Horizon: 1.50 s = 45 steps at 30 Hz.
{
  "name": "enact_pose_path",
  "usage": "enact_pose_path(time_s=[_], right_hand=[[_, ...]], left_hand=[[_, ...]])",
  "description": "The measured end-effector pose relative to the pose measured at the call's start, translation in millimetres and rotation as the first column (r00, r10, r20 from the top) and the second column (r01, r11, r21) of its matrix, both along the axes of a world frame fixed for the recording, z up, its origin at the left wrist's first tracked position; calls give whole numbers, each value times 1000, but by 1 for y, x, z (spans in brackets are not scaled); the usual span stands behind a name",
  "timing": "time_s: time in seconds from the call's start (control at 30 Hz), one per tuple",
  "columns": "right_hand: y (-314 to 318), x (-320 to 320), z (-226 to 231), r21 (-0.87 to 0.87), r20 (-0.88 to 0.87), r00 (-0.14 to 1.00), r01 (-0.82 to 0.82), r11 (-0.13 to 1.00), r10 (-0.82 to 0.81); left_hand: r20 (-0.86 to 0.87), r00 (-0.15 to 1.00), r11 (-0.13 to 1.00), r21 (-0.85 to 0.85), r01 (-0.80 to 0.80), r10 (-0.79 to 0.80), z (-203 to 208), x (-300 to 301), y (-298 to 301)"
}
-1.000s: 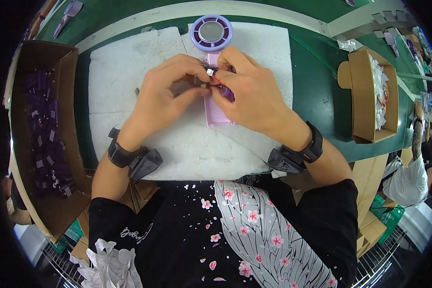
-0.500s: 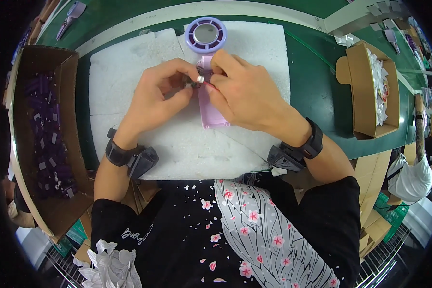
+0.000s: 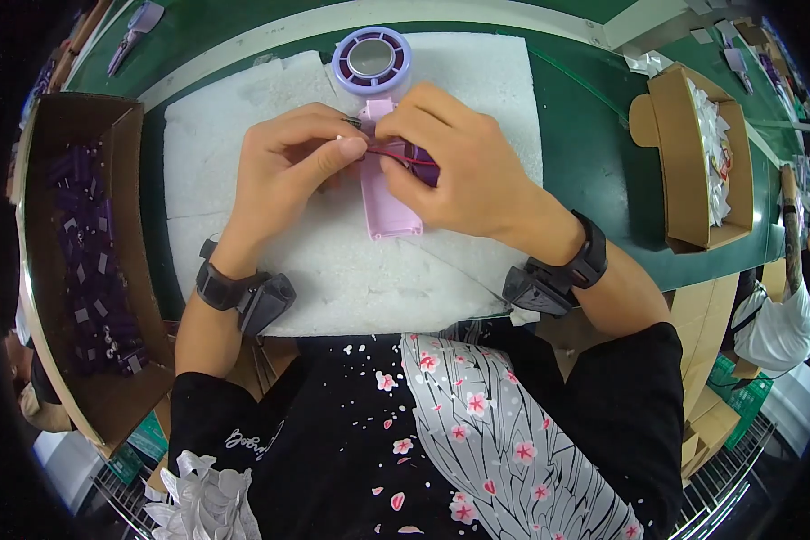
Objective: Assemble internal components and casing for a handheld portable fan on an industrial production line.
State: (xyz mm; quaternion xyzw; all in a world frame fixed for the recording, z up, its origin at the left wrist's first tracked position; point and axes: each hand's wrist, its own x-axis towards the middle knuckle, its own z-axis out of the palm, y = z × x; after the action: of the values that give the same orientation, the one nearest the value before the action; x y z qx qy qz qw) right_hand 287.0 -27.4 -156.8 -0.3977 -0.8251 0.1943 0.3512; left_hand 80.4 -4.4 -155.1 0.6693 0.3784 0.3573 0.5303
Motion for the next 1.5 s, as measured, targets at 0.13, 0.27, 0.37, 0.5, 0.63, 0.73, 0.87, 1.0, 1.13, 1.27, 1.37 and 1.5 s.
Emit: enact_pose_path(time_s=[0.13, 0.27, 0.37, 0.5, 0.63, 0.73, 0.87, 1.0, 1.13, 1.27, 1.37, 1.5], right_hand=[[-3, 0, 0, 37, -186, 982, 39, 999, -32], [-4, 2, -2, -16, -210, 977, 46, 999, -49], [-2, 4, -1, -81, -235, 971, 30, 996, -48], [3, 11, 3, -183, -197, 980, -75, 980, 38], [6, 12, 2, -285, -260, 963, -142, 948, 66], [8, 11, 7, -345, -257, 966, -117, 931, 26], [1, 2, 5, -160, -178, 983, 17, 987, -46], [-1, -1, 4, -9, -138, 986, 97, 995, -97], [-3, -1, 4, -9, -74, 994, 81, 997, -81], [0, -1, 2, -23, -69, 997, 42, 999, -44], [0, -1, 0, -53, -58, 997, 46, 998, -49], [3, 2, -1, -116, -103, 994, 26, 993, -38]], left_hand=[[51, 999, 994, -107, -2, 8, 1, 0, -4], [43, 999, 995, -97, 13, -8, 2, -1, -5], [10, 999, 998, 57, 41, -42, -4, -4, -2], [-54, 998, 979, 202, 39, -28, -5, -3, -3], [-89, 996, 954, 297, 38, -12, -7, -3, -1], [-103, 995, 957, 288, 26, 4, -7, -4, 0], [-90, 995, 985, 171, -28, 44, -5, -2, -3], [-34, 996, 994, 77, -74, 77, -3, -1, -5], [-45, 995, 996, 31, -84, 86, 0, -1, -5], [-61, 995, 997, -1, -78, 78, 1, 0, -4], [-45, 996, 997, -7, -76, 76, 0, 1, -2], [-38, 998, 990, -128, -60, 56, 1, -1, 0]])
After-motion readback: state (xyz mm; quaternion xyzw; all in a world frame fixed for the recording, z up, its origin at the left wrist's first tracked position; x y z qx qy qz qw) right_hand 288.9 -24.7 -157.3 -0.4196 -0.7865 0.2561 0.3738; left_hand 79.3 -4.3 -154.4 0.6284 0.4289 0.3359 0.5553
